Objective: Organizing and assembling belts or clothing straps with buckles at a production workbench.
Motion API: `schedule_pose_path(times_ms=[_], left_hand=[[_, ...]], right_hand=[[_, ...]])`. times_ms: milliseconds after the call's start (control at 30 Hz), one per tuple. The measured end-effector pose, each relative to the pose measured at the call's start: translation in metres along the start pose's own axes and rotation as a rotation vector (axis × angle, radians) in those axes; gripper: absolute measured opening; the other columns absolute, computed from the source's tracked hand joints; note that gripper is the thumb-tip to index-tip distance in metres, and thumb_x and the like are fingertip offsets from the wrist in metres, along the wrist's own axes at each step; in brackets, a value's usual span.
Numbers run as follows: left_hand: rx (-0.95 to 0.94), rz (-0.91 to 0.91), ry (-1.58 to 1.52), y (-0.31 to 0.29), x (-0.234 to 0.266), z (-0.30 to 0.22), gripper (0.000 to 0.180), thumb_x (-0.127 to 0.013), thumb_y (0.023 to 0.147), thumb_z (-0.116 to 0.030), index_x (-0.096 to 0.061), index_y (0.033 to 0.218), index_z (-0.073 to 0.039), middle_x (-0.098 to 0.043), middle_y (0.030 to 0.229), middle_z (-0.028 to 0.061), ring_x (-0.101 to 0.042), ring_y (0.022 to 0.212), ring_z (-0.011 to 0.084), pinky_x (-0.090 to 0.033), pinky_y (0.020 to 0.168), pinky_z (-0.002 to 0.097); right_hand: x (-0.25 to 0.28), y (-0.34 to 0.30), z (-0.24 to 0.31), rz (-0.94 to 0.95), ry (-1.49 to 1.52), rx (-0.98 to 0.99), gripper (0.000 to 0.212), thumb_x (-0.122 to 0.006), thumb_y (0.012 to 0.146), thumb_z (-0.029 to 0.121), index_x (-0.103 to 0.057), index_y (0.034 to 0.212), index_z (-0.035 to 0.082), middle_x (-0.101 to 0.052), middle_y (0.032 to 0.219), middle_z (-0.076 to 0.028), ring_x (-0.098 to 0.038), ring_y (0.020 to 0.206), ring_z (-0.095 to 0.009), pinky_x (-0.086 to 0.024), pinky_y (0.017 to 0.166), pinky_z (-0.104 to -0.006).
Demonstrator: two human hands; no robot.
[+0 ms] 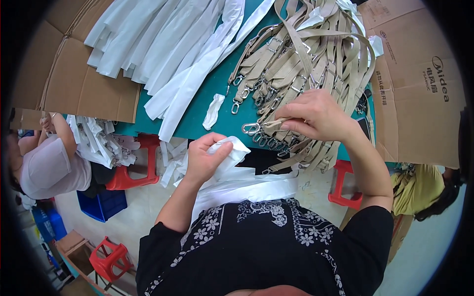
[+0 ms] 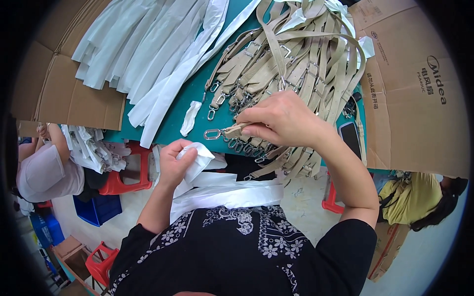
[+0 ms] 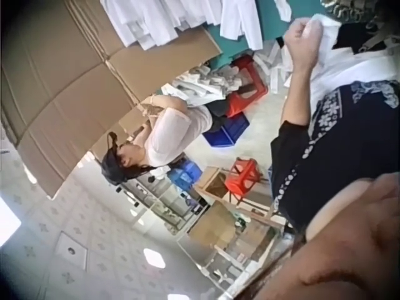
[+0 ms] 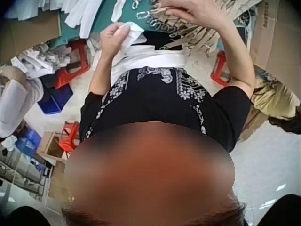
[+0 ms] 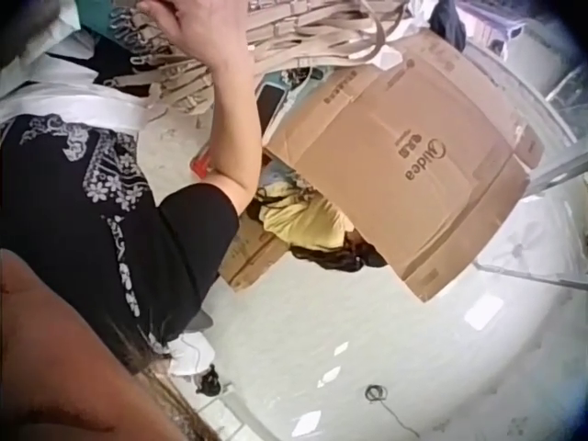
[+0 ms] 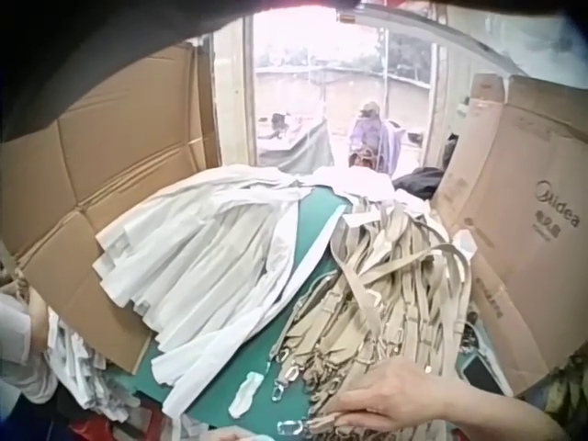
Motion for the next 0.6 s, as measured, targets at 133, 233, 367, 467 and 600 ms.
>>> schedule_pose_path(times_ms=[133, 233, 367, 467, 600], left_hand=[[0.008, 0.017, -0.152, 0.001, -0.002, -0.012, 0.016, -0.056, 0.087, -0.01, -0.063, 0.081, 0.002, -0.062, 0.085, 0.0063, -0.055, 0.075, 0.0094, -0.043, 0.069, 0.0236], [-0.152, 0.056, 0.04, 0.006, 0.002, 0.0, 0.012, -0.058, 0.086, -0.008, -0.065, 0.086, 0.001, -0.062, 0.084, 0.008, -0.056, 0.075, 0.0121, -0.043, 0.069, 0.0247], [-0.19, 0.058, 0.138, 0.005, 0.003, -0.003, 0.012, -0.058, 0.085, -0.008, -0.065, 0.083, 0.002, -0.06, 0.083, 0.0064, -0.054, 0.079, 0.0112, -0.042, 0.068, 0.025], [-0.244, 0.072, 0.054, 0.004, 0.004, -0.005, 0.005, -0.065, 0.079, -0.004, -0.066, 0.082, 0.001, -0.058, 0.084, 0.0048, -0.054, 0.078, 0.0113, -0.042, 0.068, 0.0247], [-0.252, 0.02, -0.048, 0.004, 0.002, -0.002, 0.011, -0.073, 0.07, 0.0, -0.07, 0.08, -0.003, -0.058, 0.082, 0.0024, -0.053, 0.073, 0.0088, -0.04, 0.062, 0.021]], right_hand=[[-0.005, 0.001, 0.0, -0.014, 0.066, 0.032, 0.016, -0.066, 0.077, 0.022, -0.063, 0.088, 0.011, -0.058, 0.063, -0.004, -0.056, 0.056, -0.022, -0.042, 0.052, -0.0332], [-0.004, 0.002, 0.001, -0.029, 0.083, 0.049, 0.016, -0.067, 0.077, 0.022, -0.063, 0.087, 0.01, -0.058, 0.063, -0.004, -0.056, 0.056, -0.022, -0.042, 0.051, -0.033], [-0.003, 0.002, 0.0, -0.02, 0.122, 0.028, 0.016, -0.067, 0.077, 0.022, -0.064, 0.087, 0.01, -0.058, 0.063, -0.004, -0.056, 0.056, -0.022, -0.042, 0.052, -0.0325], [-0.002, 0.002, 0.001, 0.023, 0.101, 0.044, 0.016, -0.067, 0.077, 0.022, -0.064, 0.087, 0.01, -0.059, 0.063, -0.003, -0.056, 0.056, -0.022, -0.042, 0.053, -0.0324], [-0.005, 0.005, 0.005, 0.091, 0.088, 0.076, 0.016, -0.066, 0.078, 0.024, -0.064, 0.086, 0.01, -0.06, 0.065, -0.002, -0.058, 0.059, -0.022, -0.043, 0.055, -0.0328]])
Point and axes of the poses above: each hand's wrist, its own y-axis towards the middle knuckle, its own x-axis out of the back of the hand, z = x × y, the point moved 2 cm from there along y, towards the middle knuckle
